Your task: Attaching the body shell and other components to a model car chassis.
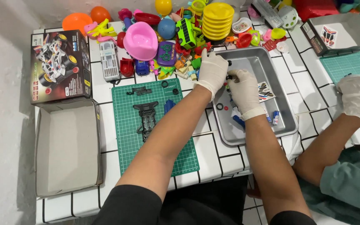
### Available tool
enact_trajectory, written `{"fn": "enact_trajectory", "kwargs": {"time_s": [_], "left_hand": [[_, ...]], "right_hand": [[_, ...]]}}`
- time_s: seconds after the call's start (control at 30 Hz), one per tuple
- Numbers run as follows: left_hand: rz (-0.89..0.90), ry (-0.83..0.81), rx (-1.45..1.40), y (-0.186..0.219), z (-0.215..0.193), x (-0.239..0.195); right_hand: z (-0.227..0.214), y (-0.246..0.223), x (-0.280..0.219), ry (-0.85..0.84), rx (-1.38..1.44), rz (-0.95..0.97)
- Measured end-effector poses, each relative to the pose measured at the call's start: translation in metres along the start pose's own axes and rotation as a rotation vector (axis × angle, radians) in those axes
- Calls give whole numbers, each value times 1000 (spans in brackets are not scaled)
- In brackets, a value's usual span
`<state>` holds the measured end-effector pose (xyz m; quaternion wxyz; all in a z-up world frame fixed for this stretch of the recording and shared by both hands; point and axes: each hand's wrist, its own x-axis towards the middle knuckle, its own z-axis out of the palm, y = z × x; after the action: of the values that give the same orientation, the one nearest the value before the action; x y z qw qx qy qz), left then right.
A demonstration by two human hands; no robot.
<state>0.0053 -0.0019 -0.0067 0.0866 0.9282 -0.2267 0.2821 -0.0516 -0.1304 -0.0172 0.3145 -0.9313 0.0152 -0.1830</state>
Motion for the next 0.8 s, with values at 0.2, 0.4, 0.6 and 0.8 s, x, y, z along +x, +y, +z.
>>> {"fn": "enact_trajectory", "kwargs": {"time_s": [0.2, 0.4, 0.6, 0.8], "left_hand": [[-30, 55, -6, -9, -3, 4], [-119, -56, -137, -75, -103, -14], [-229, 15, -227, -144, -113, -94], [-278, -196, -158, -157, -104, -132]], "right_hand": [[-10, -4, -3, 36, 11, -49], [-38, -70, -10, 3, 288, -208], [0, -123, -8, -176, 336, -201], [67, -118, 17, -417, 84, -291]]}}
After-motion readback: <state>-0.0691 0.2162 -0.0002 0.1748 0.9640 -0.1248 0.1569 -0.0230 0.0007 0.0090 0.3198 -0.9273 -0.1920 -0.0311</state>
